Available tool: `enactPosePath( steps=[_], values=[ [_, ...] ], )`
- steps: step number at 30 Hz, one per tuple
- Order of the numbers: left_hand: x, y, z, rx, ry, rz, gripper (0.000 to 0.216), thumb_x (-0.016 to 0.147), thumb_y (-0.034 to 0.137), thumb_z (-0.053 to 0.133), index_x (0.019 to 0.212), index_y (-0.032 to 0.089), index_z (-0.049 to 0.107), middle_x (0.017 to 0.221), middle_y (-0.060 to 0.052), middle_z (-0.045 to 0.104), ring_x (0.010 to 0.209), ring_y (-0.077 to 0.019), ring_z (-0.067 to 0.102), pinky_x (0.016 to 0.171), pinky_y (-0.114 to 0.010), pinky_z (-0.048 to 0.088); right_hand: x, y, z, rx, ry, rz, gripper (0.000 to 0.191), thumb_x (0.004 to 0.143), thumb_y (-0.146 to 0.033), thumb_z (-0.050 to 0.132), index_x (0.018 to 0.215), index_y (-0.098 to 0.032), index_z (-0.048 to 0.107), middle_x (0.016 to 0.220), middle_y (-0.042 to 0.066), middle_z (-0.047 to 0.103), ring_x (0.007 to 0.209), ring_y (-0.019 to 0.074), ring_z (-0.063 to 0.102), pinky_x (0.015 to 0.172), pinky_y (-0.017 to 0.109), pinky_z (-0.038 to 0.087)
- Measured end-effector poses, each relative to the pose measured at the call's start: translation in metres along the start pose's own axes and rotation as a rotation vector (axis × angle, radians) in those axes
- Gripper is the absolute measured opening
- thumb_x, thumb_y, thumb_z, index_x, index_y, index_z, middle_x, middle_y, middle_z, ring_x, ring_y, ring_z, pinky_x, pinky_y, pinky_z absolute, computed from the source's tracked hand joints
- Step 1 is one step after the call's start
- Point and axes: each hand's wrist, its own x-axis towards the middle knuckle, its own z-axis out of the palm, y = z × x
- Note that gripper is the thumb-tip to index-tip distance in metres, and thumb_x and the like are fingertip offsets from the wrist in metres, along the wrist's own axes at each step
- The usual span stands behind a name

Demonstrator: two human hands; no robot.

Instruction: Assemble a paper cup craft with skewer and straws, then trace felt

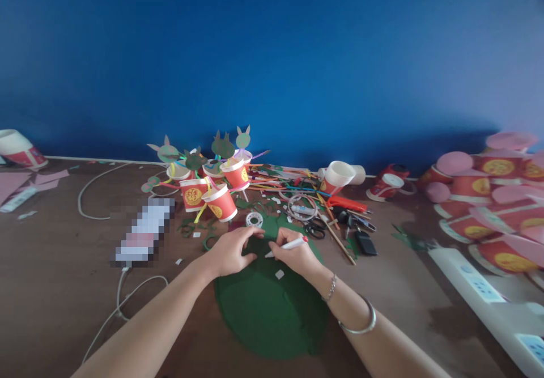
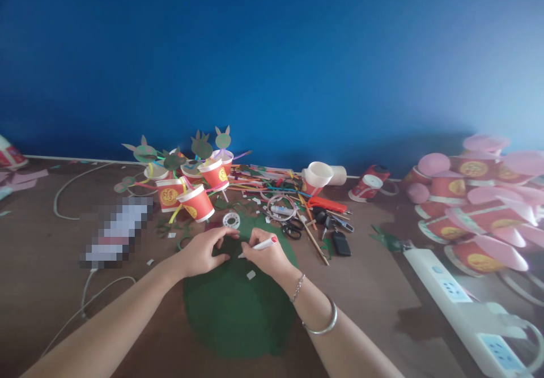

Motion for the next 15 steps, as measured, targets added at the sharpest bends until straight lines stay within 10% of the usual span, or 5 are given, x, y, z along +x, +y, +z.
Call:
enactPosePath(
  steps=[15],
  values=[
    [0.0005,0.0005,0.0001,0.008,0.023,0.015,0.046,0.075,0.016,0.057,0.12,0.024,0.051,0.093,-0.001,0.063,0.07,-0.0147,0.054,0.07,-0.026,0.044,-0.0004,-0.0025,-0.0005,0.005,0.014,-0.023,0.028,0.072,-0.024,0.058,0.053,-0.021,0.038,0.047,-0.005,0.049,0.046,0.0093,0.047,0.045,0.019,0.032]
  ],
)
